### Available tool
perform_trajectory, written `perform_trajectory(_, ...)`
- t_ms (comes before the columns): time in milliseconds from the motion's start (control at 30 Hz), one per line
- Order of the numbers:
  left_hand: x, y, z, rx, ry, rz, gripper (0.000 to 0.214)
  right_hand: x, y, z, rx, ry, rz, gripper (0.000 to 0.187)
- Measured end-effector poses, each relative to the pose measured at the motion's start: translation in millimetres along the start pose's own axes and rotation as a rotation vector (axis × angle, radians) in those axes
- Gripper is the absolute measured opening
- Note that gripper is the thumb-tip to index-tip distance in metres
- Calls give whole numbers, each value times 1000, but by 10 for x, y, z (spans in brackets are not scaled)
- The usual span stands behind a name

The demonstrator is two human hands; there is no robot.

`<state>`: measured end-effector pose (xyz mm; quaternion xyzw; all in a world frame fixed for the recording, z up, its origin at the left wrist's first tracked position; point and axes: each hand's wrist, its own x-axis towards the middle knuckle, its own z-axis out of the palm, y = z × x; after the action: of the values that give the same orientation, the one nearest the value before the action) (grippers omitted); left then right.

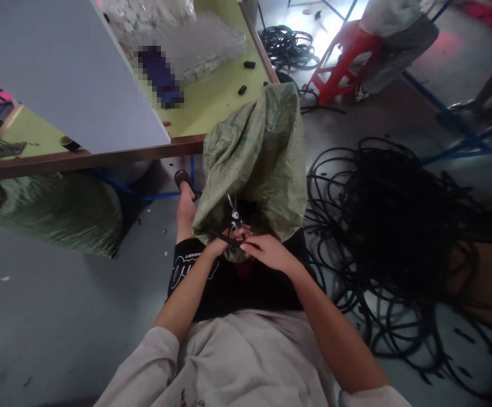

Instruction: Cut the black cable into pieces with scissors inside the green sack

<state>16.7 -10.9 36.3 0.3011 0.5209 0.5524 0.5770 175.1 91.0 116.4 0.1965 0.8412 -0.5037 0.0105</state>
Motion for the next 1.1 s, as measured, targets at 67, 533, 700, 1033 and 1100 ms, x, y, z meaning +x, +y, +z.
perform_trajectory(67, -10, 18, 26, -93, -1, 9, 62, 101, 25, 147, 252, 5, -14, 41)
perform_trajectory(533, -22, -40, 38, 45, 46, -12, 60, 410, 563, 539, 358, 412, 96, 40)
perform_trajectory(700, -31, -21, -25, 143, 143, 95, 62, 409, 652, 624, 359, 332, -27, 36)
perform_trajectory(1033, 16, -135, -50, 251, 460, 121, 48, 484, 629, 651, 310, 251, -68, 34)
perform_trajectory(1100, 3, -70, -35, 322, 541, 174, 43, 485, 611, 654, 333, 252, -81, 34)
